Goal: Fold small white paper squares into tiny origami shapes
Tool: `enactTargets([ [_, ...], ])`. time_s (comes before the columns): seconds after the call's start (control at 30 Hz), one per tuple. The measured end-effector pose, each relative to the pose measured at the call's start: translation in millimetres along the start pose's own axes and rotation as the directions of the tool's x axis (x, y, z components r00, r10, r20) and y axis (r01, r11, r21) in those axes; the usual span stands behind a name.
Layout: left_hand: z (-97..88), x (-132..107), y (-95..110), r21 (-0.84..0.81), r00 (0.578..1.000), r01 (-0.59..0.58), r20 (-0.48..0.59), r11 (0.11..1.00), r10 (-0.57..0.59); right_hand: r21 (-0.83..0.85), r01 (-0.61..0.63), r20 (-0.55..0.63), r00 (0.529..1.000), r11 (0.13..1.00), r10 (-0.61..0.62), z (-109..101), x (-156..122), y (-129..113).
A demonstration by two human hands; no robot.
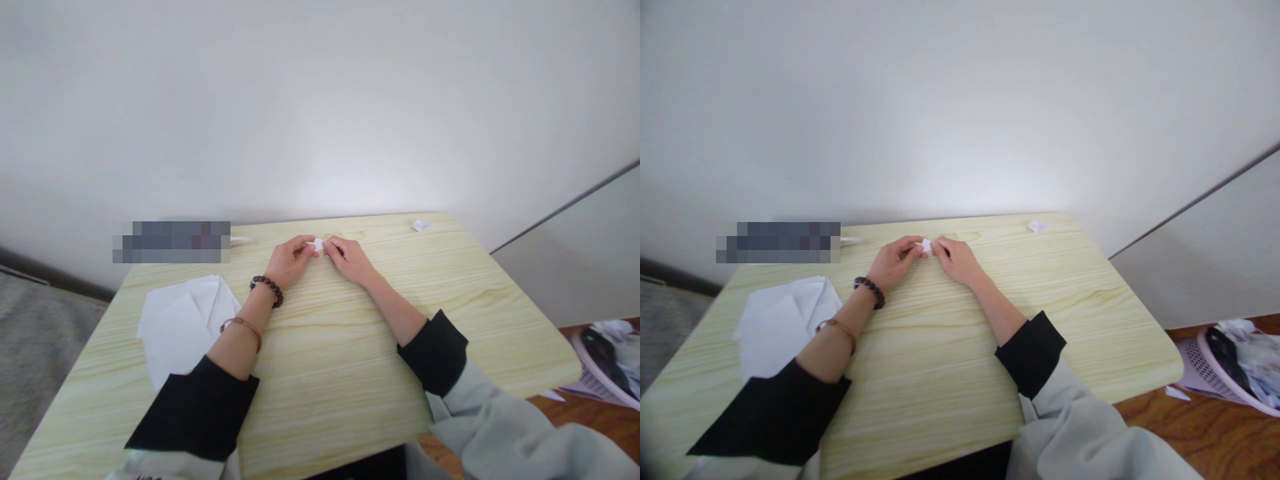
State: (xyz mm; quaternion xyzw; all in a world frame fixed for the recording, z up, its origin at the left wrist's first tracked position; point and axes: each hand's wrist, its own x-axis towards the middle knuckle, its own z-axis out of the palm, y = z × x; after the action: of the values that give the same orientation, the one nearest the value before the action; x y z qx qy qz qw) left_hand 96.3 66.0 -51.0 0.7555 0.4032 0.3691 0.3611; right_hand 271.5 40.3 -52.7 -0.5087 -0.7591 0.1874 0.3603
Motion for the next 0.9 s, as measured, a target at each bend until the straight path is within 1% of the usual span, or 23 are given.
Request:
enactTargets([
  [0.17,-1.6,-0.4,2.1,0.071,0.998,-0.028,0.051,0.997,0.025,-0.014,0.019,-0.006,1.0,1.0,-0.019,0.5,0.2,0.7],
  [0.3,-2.6,-0.4,3.3,0.043,0.996,-0.01,0.091,0.999,0.006,-0.015,0.006,-0.011,1.0,1.0,-0.006,1.0,0.1,1.0],
  [0.47,-2.3,-1.2,3.0,0.021,0.996,0.06,0.071,0.998,-0.061,-0.024,0.003,0.005,1.0,1.0,-0.003,0.4,-0.3,-0.5],
  [0.53,-1.7,-1.5,2.5,0.015,0.996,0.069,0.06,0.998,-0.07,-0.018,0.005,-0.001,1.0,1.0,-0.005,-0.2,-0.3,-1.2],
  [0.6,-1.0,-1.6,2.3,0.003,0.997,0.047,0.061,0.999,-0.048,-0.005,0.008,-0.011,1.0,1.0,-0.008,-0.6,-0.2,-1.4],
  [0.67,-0.5,-1.4,2.6,0.018,0.999,0.007,0.041,1.0,-0.007,0.005,0.002,-0.015,1.0,1.0,-0.002,-0.6,-0.1,-1.1],
  [0.8,-0.2,-0.8,3.2,0.111,0.997,-0.07,-0.026,0.991,0.074,0.01,-0.022,0.002,1.0,1.0,0.022,0.4,-0.1,-0.1],
  [0.9,-0.3,-0.7,2.5,0.161,0.994,-0.102,-0.024,0.982,0.108,0.026,-0.032,-0.004,0.999,0.999,0.033,0.9,-0.4,-0.2],
])
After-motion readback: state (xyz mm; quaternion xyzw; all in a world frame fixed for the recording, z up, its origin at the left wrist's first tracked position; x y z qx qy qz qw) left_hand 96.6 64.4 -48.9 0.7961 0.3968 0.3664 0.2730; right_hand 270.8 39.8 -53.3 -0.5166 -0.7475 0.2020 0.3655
